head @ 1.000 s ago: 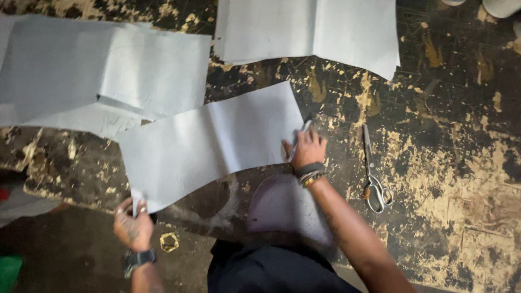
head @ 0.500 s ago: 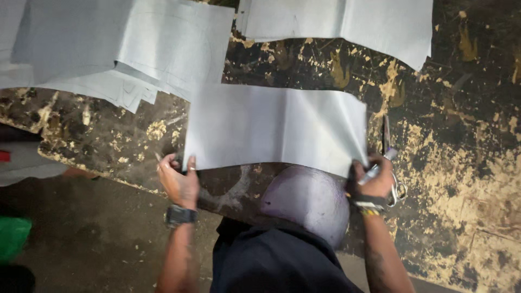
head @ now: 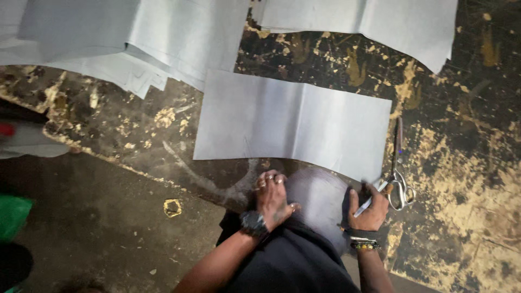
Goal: The person places a curved template on sheets of white paper and traces its outline with a marker. They repeat this process across multiple sheets, stacking completed sheets to the side. Scissors are visible on the table but not used.
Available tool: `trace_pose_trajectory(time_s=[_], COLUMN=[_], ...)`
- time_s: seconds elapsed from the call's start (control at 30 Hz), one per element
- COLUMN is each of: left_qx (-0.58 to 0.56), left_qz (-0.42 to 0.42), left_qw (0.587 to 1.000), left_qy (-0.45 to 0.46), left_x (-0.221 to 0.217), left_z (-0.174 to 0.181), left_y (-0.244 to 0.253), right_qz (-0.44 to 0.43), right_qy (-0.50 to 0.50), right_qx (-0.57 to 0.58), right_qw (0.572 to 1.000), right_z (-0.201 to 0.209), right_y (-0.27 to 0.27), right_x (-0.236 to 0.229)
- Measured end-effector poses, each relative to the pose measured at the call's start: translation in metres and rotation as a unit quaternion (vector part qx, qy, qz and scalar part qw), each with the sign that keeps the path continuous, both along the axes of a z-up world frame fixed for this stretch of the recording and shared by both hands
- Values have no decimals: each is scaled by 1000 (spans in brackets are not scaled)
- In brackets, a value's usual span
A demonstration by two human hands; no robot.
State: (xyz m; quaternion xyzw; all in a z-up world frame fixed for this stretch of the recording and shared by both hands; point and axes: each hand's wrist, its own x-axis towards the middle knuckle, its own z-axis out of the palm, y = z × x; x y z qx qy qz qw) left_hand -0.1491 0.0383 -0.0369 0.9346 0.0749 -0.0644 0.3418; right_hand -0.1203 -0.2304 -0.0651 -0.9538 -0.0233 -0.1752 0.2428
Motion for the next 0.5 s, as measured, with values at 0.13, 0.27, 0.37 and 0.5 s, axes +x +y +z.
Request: trace_pose_trajectory(time_s=[0.13, 0.27, 0.37, 0.5], left_qx=[-149, -252, -257, 155], left_qz=[-31, 6, 250, 196], left_qw=[986, 963, 933, 968], left_qy=[-65, -98, 21, -37], left_x=[3, -1, 25, 57], left_z=[6, 31, 36, 21], left_y=[0, 45, 100, 135], right_qz=[-28, -56, -55, -1], right_qy=[3, -21, -60, -73], right_qx=[53, 183, 166, 160], right_qw=[998, 981, 983, 984], right_z=[9, 18, 19, 24], right_y=[-1, -31, -39, -23], right_x=[2, 21, 31, 39])
